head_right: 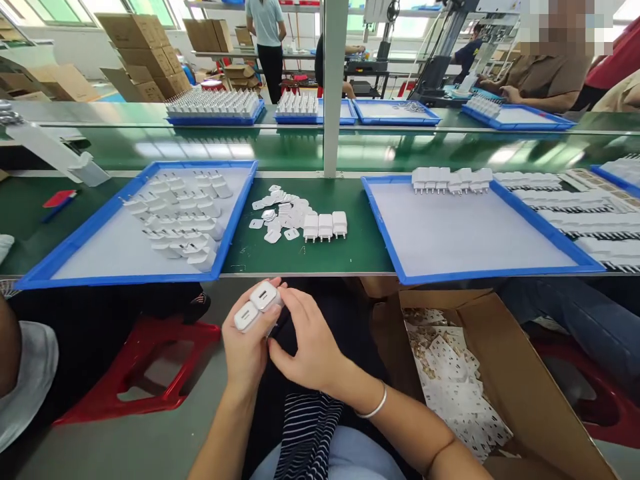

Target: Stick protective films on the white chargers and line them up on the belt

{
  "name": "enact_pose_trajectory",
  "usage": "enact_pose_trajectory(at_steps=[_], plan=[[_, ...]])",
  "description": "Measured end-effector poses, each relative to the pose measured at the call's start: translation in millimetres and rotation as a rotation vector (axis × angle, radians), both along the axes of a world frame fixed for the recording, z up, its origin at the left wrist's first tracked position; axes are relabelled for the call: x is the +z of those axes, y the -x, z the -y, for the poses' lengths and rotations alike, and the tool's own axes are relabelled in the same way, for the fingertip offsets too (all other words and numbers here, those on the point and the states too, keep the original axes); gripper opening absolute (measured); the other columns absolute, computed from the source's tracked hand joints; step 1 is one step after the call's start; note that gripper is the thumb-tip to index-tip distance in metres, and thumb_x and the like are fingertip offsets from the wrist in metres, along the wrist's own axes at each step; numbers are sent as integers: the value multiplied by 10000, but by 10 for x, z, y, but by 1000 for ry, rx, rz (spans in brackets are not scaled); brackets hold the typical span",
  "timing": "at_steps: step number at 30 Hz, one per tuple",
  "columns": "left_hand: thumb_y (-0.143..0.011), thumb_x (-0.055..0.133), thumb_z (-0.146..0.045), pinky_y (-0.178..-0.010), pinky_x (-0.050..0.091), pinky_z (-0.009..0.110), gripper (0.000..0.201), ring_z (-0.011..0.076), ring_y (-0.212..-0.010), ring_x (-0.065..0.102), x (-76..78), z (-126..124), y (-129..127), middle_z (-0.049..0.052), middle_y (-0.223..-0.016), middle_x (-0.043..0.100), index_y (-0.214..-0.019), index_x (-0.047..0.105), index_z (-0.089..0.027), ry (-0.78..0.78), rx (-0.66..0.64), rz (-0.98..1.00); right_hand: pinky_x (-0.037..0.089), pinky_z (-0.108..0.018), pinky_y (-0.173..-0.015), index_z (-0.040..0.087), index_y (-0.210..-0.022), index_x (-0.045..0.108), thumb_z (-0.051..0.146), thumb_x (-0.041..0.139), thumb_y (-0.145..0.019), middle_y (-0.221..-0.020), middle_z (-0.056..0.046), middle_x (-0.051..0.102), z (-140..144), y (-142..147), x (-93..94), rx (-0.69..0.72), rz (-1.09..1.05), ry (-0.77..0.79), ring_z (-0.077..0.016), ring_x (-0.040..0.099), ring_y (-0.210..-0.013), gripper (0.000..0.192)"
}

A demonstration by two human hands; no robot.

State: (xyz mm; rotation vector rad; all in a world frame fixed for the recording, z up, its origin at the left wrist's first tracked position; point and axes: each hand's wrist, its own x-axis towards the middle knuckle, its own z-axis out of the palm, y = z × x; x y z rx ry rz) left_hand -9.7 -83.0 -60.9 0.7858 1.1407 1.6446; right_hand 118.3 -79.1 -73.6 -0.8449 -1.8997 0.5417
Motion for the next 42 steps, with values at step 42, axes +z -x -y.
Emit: enact_pose_trajectory(at_steps=[42], plan=[[-639, 905, -273, -958, 573, 325, 483, 273, -1151, 727, -373, 233, 208, 124, -1182, 787, -1095, 784, -169, 318, -83, 51, 594, -452, -872, 97, -1023, 752, 221, 770, -868, -1042, -171, 760, -2762, 596, 876, -387, 722, 386, -312, 714, -1004, 199]])
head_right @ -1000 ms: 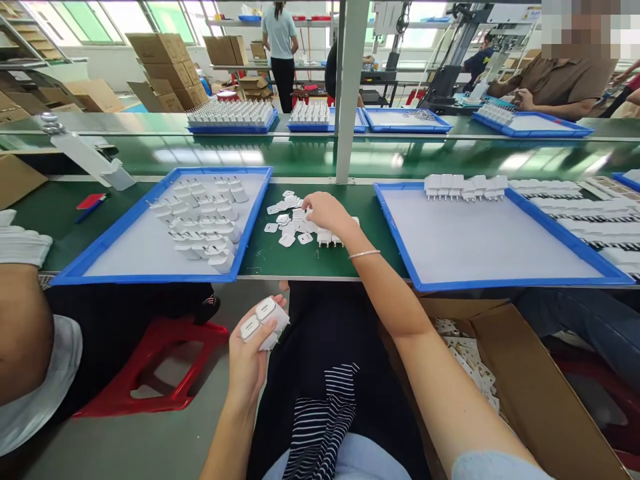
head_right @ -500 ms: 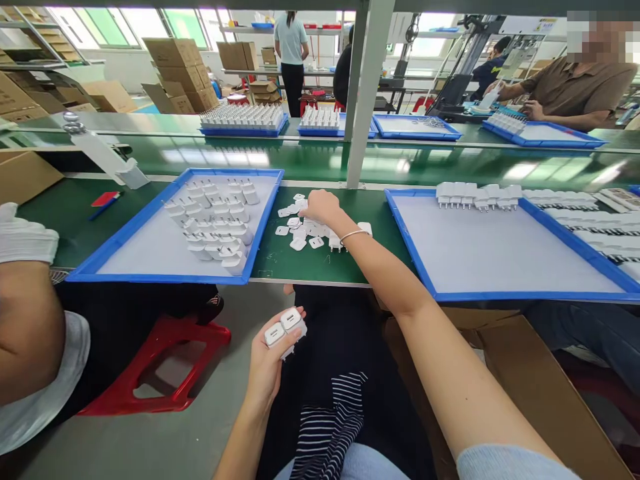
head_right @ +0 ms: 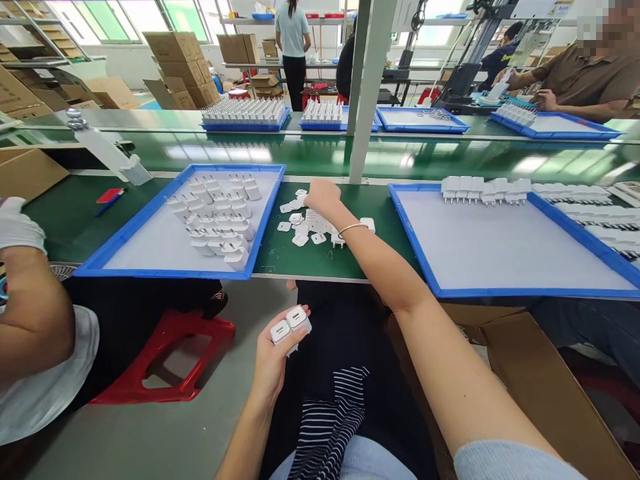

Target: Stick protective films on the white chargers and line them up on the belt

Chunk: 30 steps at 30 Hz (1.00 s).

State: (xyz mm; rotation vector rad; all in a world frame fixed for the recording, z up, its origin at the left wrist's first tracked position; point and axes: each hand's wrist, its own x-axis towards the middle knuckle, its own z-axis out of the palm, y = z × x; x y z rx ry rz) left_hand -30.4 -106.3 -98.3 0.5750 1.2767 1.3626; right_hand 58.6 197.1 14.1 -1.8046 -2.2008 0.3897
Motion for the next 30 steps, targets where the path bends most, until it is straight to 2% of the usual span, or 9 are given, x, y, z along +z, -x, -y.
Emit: enact_pose_trajectory(at_steps=[3, 7, 11, 13, 16, 21, 26, 30], plan=[[-632, 905, -267, -962, 592, 366, 464, 301, -1151, 730, 59, -21, 16, 130, -1180, 787, -1070, 787, -168, -40, -2, 32, 600, -452, -815, 83, -915, 778, 192, 751, -857, -929, -185, 778, 93, -164, 95, 44, -122, -38, -318, 731, -896, 126], [-628, 900, -277, -994, 610, 459, 451, 354, -1169, 724, 225, -100, 62, 151, -1261, 753, -1055, 796, -178, -174, -134, 182, 603, -385, -894, 140, -979, 791, 284, 686, -934, -1019, -118, 801, 484, -438, 114, 171, -309, -134, -246, 744, -949, 184], [-636, 894, -324, -1074, 573, 537, 465, 410, -1313, 632, 418, -234, 77, 144, -1445, 644, -1076, 804, -206, -336, -220, 237, 609, -415, -909, 218, -998, 791, 293, 742, -895, -1017, -61, 813, 1132, -698, -52, 350, -595, -438, -245, 748, -945, 137], [-664, 887, -347, -1124, 537, 546, 438, 411, -1403, 553, 487, -294, 54, 116, -1503, 598, -1078, 804, -233, -400, -251, 228, 609, -447, -902, 259, -1016, 784, 274, 745, -896, -1026, -54, 810, 1442, -797, -149, 401, -627, -588, -262, 745, -976, 127], [-670, 890, -364, -1144, 513, 563, 433, 411, -1449, 502, 540, -342, -11, 86, -1518, 587, -1082, 802, -264, -429, -277, 221, 612, -465, -903, 296, -1100, 764, 224, 722, -918, -1065, -66, 797, 1780, -896, -245, 441, -612, -693, -266, 743, -1001, 200], [-549, 933, -472, -1028, 577, 569, 580, 422, -1225, 670, 569, -327, -43, 117, -1317, 718, -1056, 800, -222, -280, -324, 147, 626, -472, -926, 342, -1257, 691, 171, 669, -952, -1103, -49, 786, 2005, -1007, -272, 602, -542, -711, -252, 737, -1036, 350], [-532, 957, -431, -814, 602, 406, 550, 296, -896, 727, 663, -284, 39, 95, -979, 787, -1009, 822, -193, -230, -472, 93, 642, -447, -908, 296, -1261, 671, 137, 616, -975, -1126, -61, 783, 2108, -1104, -259, 749, -487, -619, -235, 724, -1035, 331], [-539, 969, -338, -698, 535, 290, 489, 209, -793, 675, 745, -244, 28, 69, -875, 769, -981, 828, -184, -226, -509, 28, 631, -436, -919, 234, -1243, 656, 85, 637, -953, -1119, -84, 783, 2200, -1159, -233, 766, -547, -550, -233, 715, -1044, 327]])
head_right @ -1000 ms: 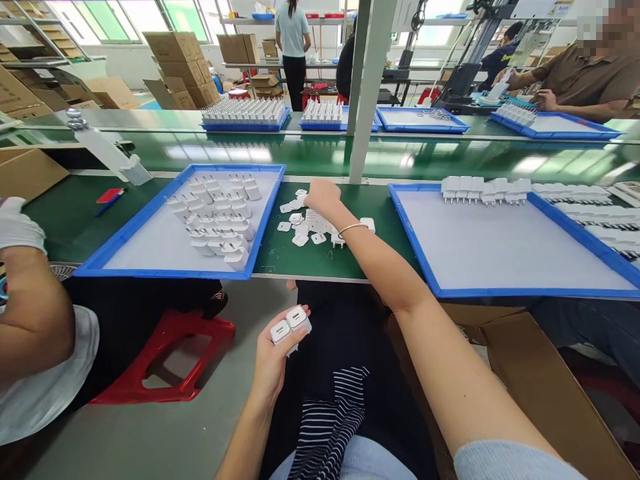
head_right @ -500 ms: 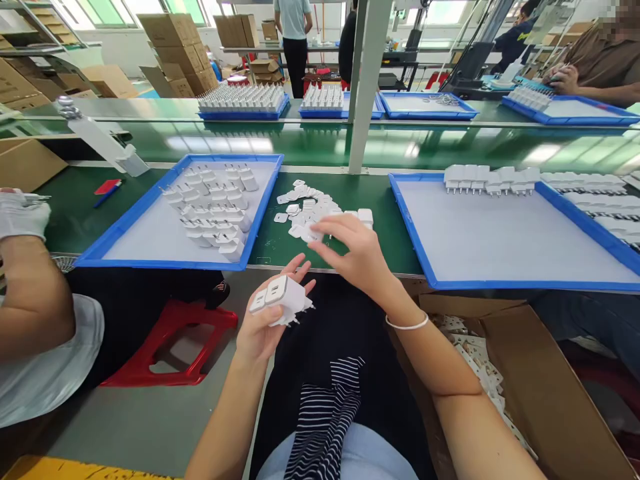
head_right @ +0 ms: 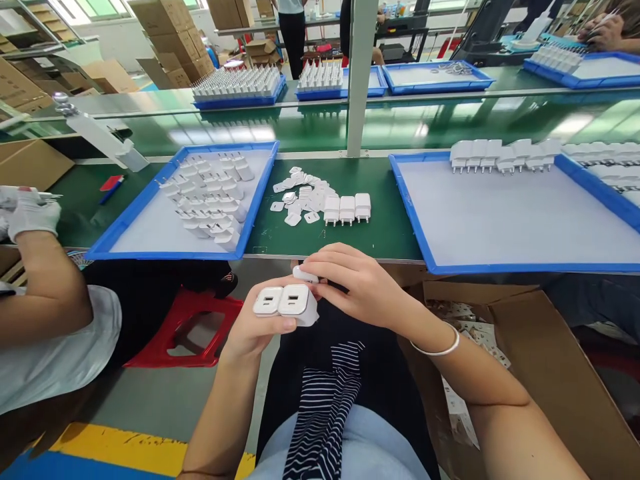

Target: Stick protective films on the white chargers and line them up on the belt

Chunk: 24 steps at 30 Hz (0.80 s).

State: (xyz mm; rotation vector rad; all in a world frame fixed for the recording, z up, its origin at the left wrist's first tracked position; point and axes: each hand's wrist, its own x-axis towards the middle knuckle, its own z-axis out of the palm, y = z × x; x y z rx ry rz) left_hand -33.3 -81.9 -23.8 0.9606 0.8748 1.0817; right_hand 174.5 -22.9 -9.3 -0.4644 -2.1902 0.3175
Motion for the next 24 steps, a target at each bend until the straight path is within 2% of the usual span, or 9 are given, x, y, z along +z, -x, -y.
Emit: enact_pose_trajectory(at_steps=[5, 11, 15, 18, 20, 24], plan=[[-559, 959, -218, -714, 507, 255, 451, 167, -803, 651, 47, 21, -33, 51, -926, 762, -990, 826, -196, -34, -56, -16, 614, -412, -905, 175, -1198, 668, 70, 645, -954, -1088, -103, 781, 77, -66, 56, -36, 7, 46, -237, 709, -1028, 267], [-625, 938, -192, -758, 518, 230, 400, 143, -845, 657, 54, -1, -69, 42, -1001, 772, -1009, 829, -218, -56, -59, -38, 589, -416, -917, 134, -1151, 683, 94, 639, -964, -1105, -140, 758, 105, -157, 86, -54, 96, 28, -248, 682, -1041, 196], [-637, 937, -204, -811, 551, 268, 398, 185, -922, 702, 49, 0, -98, 72, -1103, 777, -1018, 823, -216, -97, -48, -132, 585, -343, -889, 160, -1130, 713, 164, 648, -979, -1150, -112, 746, 73, -224, 162, -15, 171, 238, -213, 698, -1042, 165], [-642, 931, -190, -937, 557, 334, 390, 245, -1073, 711, 54, 6, -104, 95, -1198, 758, -1014, 818, -216, -212, -35, -272, 563, -286, -745, 171, -1138, 736, 189, 660, -975, -1008, -66, 757, 19, -244, 231, -58, 223, 370, -170, 702, -864, 182], [-651, 925, -184, -981, 548, 360, 393, 260, -1111, 707, 55, 8, -107, 99, -1197, 756, -1027, 815, -218, -278, -43, -323, 530, -266, -671, 179, -1139, 751, 177, 647, -977, -919, -37, 758, -21, -242, 258, -32, 280, 427, -148, 679, -759, 192], [-652, 926, -185, -939, 542, 322, 425, 239, -1094, 705, 27, 11, -116, 90, -1208, 750, -1058, 812, -233, -246, -76, -280, 498, -248, -619, 179, -1186, 753, 148, 629, -974, -846, -14, 764, -58, -228, 246, -17, 282, 517, -129, 649, -681, 247]])
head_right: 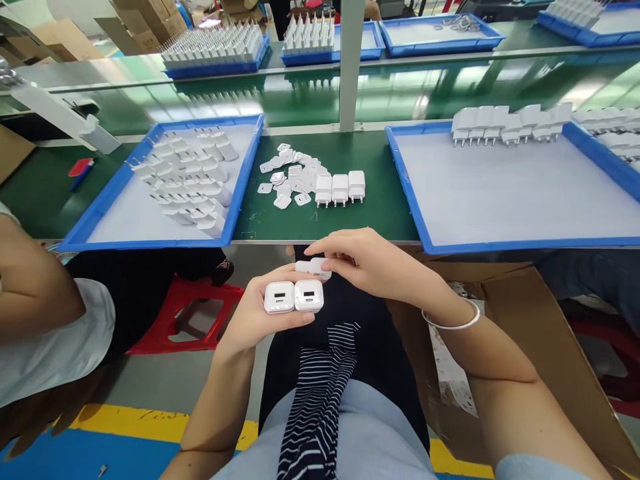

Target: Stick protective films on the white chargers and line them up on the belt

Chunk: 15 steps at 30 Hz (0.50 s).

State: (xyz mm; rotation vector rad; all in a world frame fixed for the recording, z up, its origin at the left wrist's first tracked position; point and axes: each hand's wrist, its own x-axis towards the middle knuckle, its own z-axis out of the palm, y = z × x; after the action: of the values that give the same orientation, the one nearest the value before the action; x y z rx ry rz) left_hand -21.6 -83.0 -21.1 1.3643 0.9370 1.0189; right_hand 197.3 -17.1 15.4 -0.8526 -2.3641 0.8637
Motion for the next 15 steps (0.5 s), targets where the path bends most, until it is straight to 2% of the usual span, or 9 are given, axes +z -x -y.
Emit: enact_pose_trajectory(at_steps=[4, 9, 12, 15], plan=[[-646, 929, -200, -909, 522, 288, 394, 217, -1064, 688, -48, -21, 15, 72, -1151, 767, -1025, 825, -227, 142, -1, 125, 511, -248, -672, 177, -1190, 750, 121, 596, -979, -970, -36, 796, 17, -9, -38, 11, -36, -16, -132, 679, -750, 267], [-575, 958, -276, -733, 480, 242, 465, 146, -788, 632, -88, -102, 112, 34, -897, 763, -1016, 833, -200, 339, -94, 224, 554, -265, -794, 225, -1311, 700, 206, 680, -965, -1114, -48, 787, -6, -106, -22, 181, 19, 6, -172, 738, -938, 347], [-546, 962, -303, -721, 470, 243, 482, 149, -770, 613, -112, -139, 147, 39, -861, 751, -992, 837, -172, 401, -165, 244, 572, -281, -869, 230, -1253, 725, 236, 689, -965, -1175, -62, 770, -27, -157, -22, 219, -14, 17, -196, 741, -1026, 290], [-544, 962, -286, -719, 473, 243, 468, 152, -772, 620, -136, -140, 144, 40, -875, 759, -982, 838, -179, 406, -167, 269, 591, -293, -863, 232, -1168, 748, 251, 715, -943, -1144, -61, 777, -22, -186, -29, 194, -40, 19, -206, 749, -1004, 228]])
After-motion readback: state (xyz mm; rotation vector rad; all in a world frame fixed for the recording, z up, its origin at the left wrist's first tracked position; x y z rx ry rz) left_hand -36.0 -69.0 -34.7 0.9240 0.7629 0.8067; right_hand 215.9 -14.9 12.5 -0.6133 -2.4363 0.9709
